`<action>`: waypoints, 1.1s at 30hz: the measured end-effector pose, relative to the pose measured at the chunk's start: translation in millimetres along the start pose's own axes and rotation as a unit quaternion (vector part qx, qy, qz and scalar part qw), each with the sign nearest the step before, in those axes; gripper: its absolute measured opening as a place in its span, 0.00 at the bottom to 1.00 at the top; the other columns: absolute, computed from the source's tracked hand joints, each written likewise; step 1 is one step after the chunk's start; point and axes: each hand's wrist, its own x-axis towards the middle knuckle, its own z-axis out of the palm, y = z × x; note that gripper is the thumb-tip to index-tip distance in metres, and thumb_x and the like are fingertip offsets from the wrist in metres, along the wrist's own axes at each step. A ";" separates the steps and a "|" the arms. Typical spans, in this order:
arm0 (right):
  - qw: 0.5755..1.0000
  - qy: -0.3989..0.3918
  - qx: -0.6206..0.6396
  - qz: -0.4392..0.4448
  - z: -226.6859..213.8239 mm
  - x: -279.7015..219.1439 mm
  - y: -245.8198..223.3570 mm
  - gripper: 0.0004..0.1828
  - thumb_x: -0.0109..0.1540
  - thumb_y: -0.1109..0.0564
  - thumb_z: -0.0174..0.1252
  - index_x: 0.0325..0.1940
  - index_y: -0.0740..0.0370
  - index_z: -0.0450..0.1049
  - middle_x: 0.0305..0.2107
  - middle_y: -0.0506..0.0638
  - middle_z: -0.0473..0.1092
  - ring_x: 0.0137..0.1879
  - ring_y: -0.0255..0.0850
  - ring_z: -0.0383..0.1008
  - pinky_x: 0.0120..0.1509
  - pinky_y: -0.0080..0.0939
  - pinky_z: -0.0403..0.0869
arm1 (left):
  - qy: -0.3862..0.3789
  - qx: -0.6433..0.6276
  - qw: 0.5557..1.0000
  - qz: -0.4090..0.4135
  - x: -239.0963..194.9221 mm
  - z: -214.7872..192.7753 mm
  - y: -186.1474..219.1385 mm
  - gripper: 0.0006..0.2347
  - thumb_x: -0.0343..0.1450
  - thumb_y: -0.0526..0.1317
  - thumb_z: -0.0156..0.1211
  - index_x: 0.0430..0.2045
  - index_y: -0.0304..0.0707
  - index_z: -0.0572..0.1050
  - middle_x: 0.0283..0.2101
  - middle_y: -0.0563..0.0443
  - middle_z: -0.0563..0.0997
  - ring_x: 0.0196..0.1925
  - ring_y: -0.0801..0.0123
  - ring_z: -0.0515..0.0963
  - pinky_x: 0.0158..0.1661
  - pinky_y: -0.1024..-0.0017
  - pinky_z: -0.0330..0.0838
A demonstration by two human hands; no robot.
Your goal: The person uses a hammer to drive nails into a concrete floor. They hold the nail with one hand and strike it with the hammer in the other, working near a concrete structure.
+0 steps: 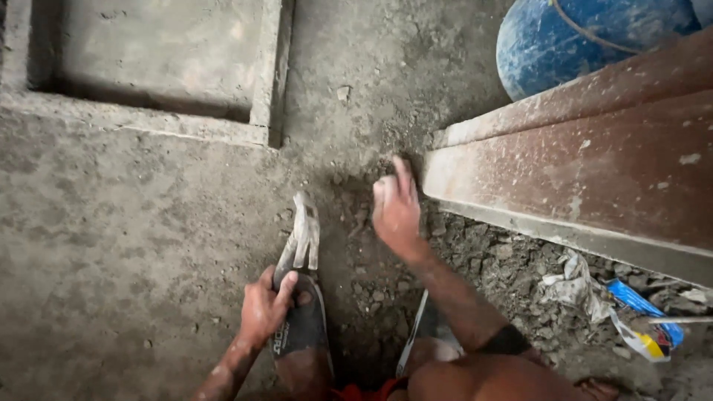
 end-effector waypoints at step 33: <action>0.978 0.199 0.000 0.054 26.5 -1.1 104.6 0.06 0.59 0.46 0.59 0.38 0.42 0.79 0.18 0.49 0.72 0.29 0.45 0.76 0.34 0.44 0.73 | -0.210 0.166 0.908 0.323 20.7 12.6 104.2 0.19 0.71 0.55 0.41 0.31 0.34 0.66 0.20 0.30 0.76 0.27 0.37 0.78 0.32 0.47 0.71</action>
